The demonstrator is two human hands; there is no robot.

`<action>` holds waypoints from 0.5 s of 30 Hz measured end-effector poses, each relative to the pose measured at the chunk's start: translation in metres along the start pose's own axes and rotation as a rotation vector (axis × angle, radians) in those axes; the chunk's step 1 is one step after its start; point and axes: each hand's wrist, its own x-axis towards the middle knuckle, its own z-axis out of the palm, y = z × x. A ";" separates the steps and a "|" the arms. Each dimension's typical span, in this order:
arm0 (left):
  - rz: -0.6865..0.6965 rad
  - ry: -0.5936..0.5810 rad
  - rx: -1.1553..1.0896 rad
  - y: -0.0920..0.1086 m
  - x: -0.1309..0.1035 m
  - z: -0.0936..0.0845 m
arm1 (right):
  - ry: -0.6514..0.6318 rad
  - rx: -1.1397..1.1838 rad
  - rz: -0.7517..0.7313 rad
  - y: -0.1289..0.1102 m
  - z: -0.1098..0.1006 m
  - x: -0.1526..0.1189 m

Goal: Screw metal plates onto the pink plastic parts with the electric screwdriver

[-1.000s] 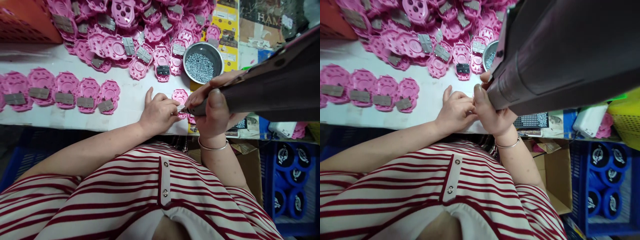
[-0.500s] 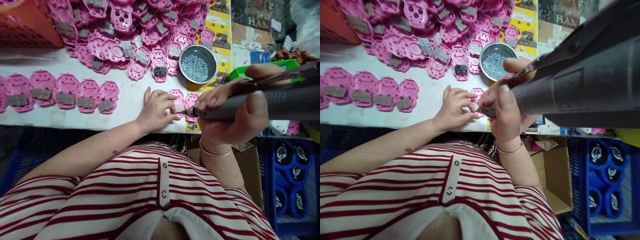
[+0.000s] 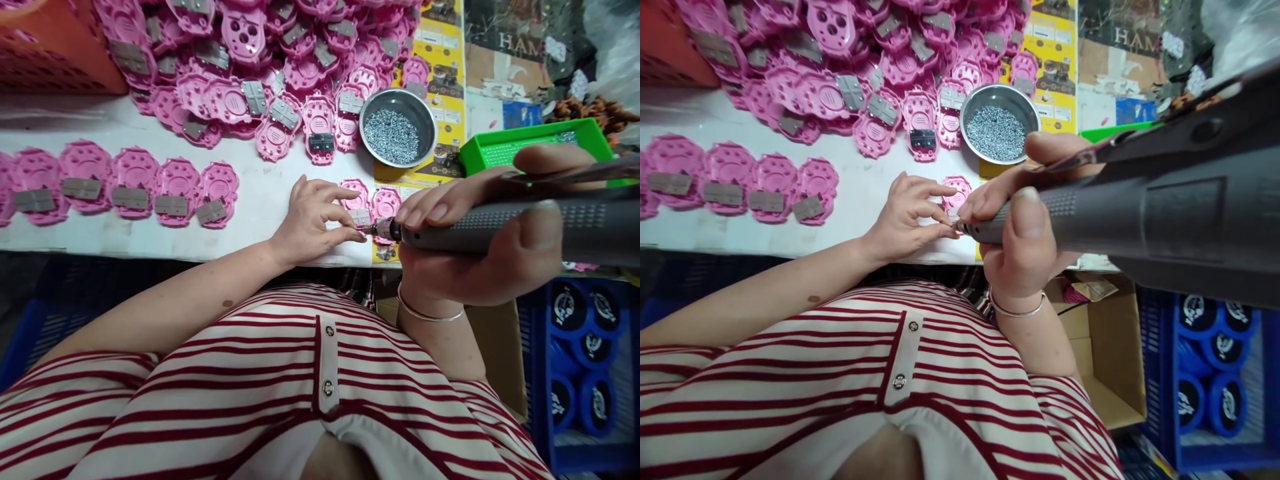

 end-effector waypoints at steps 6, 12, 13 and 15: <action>0.014 -0.008 0.027 0.003 -0.002 -0.001 | 0.123 0.190 -0.222 0.010 -0.004 0.007; 0.069 0.012 0.028 0.003 -0.005 -0.002 | 0.082 0.124 -0.024 0.004 -0.006 0.006; 0.073 0.008 0.039 0.002 -0.005 -0.001 | 0.056 0.091 -0.013 0.003 -0.006 0.005; 0.078 -0.003 0.072 0.001 -0.004 0.001 | -0.009 0.019 0.008 0.006 -0.004 0.005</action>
